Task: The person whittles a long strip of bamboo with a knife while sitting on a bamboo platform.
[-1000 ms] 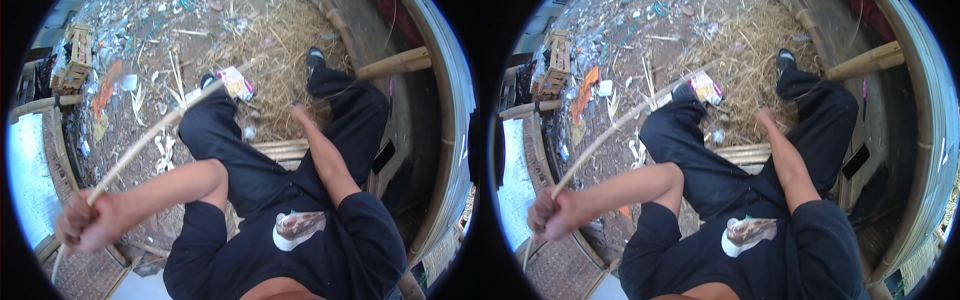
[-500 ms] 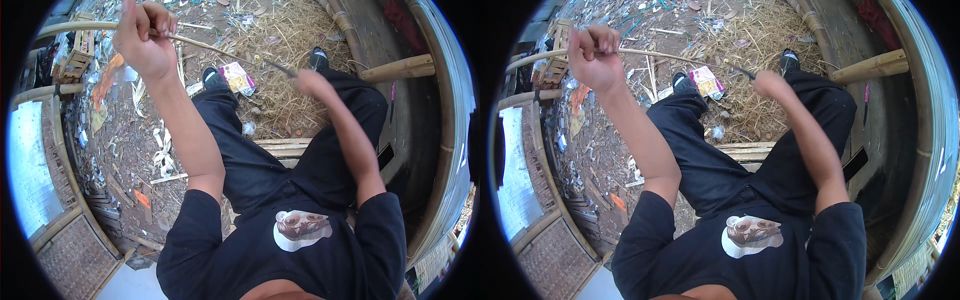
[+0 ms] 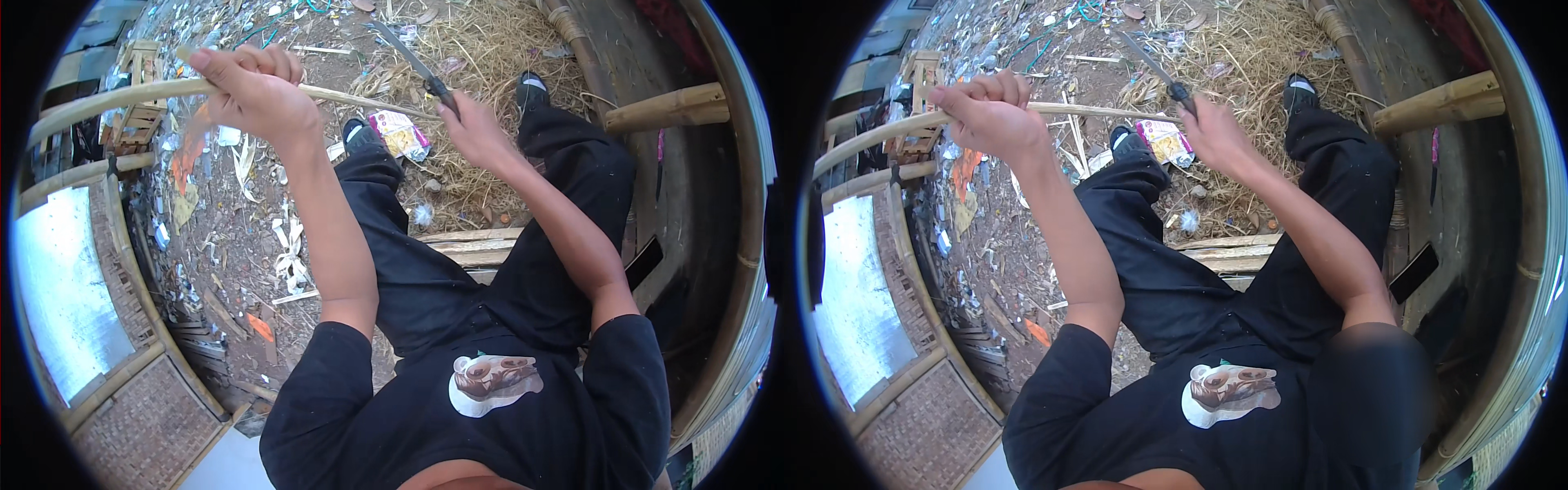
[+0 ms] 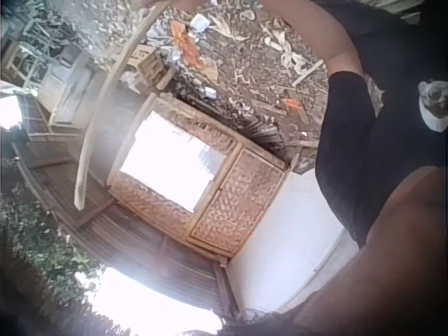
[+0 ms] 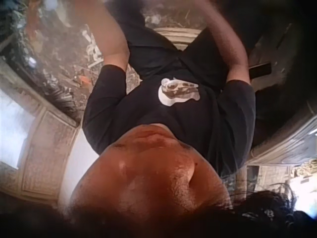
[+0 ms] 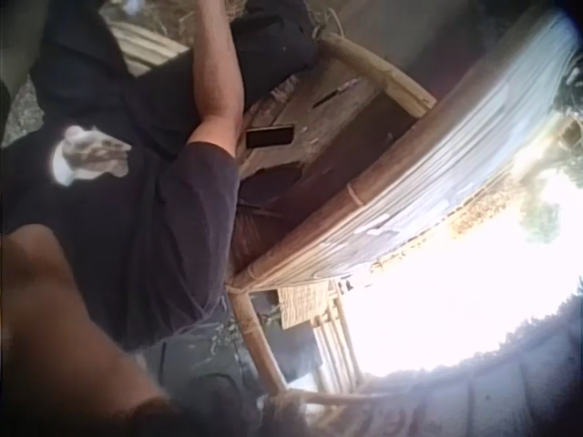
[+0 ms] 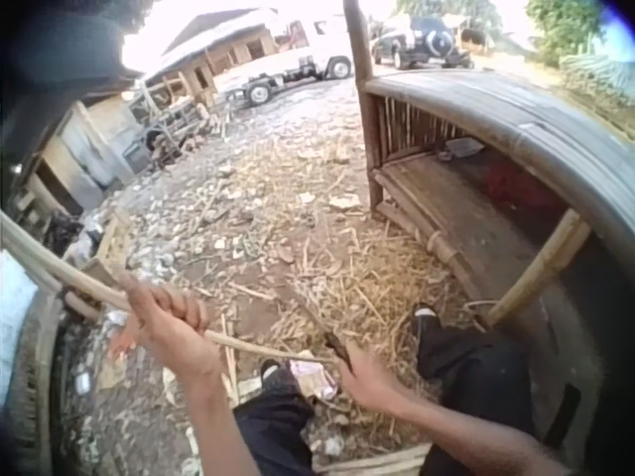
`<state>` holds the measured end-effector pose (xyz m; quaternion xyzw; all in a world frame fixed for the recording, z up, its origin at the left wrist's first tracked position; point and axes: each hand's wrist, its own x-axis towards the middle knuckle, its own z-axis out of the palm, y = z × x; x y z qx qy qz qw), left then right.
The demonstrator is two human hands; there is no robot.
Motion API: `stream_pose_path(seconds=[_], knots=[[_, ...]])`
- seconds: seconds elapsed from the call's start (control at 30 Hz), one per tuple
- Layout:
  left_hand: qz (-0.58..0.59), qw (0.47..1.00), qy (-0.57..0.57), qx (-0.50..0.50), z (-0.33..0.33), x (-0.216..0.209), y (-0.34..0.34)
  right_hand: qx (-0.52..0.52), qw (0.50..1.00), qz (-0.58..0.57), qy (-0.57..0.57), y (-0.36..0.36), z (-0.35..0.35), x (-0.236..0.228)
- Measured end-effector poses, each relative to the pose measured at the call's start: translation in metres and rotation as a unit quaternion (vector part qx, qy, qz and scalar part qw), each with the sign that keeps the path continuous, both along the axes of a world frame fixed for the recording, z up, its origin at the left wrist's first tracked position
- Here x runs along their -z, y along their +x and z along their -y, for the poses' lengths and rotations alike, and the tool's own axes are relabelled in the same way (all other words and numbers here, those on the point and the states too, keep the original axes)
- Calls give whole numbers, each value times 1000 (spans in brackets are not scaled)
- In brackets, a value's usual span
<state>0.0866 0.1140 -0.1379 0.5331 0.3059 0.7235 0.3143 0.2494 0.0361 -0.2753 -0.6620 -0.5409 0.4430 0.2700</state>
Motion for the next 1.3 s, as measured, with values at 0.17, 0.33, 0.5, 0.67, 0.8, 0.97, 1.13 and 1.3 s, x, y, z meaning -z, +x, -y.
stream_pose_path(seconds=[0.17, 0.33, 0.5, 0.67, 0.8, 0.97, 1.13, 1.3], knots=[[-6, 995, -12, -103, -8, 1, 0, 18, 988, -84, 126, -16, 15, -20], [23, 986, -33, -160, -10, 2, 3, 77, 947, -165, 265, -33, 32, -45], [33, 993, 19, -108, -11, 4, 24, 15, 982, -96, 161, -45, 33, -14], [33, 993, 21, -110, -8, 6, 15, -14, 998, -68, -2, -28, 20, -37], [38, 995, 43, -79, -8, 8, 22, 98, 945, -149, 274, -25, 26, -52], [50, 995, 44, -70, -5, 6, 40, -55, 997, 13, 51, -25, 22, -4], [48, 997, 37, -57, 0, 4, 35, 73, 977, -136, 144, -23, 19, -63], [57, 996, 34, -56, 1, 6, 35, -42, 998, 1, 50, -26, 23, -19]])
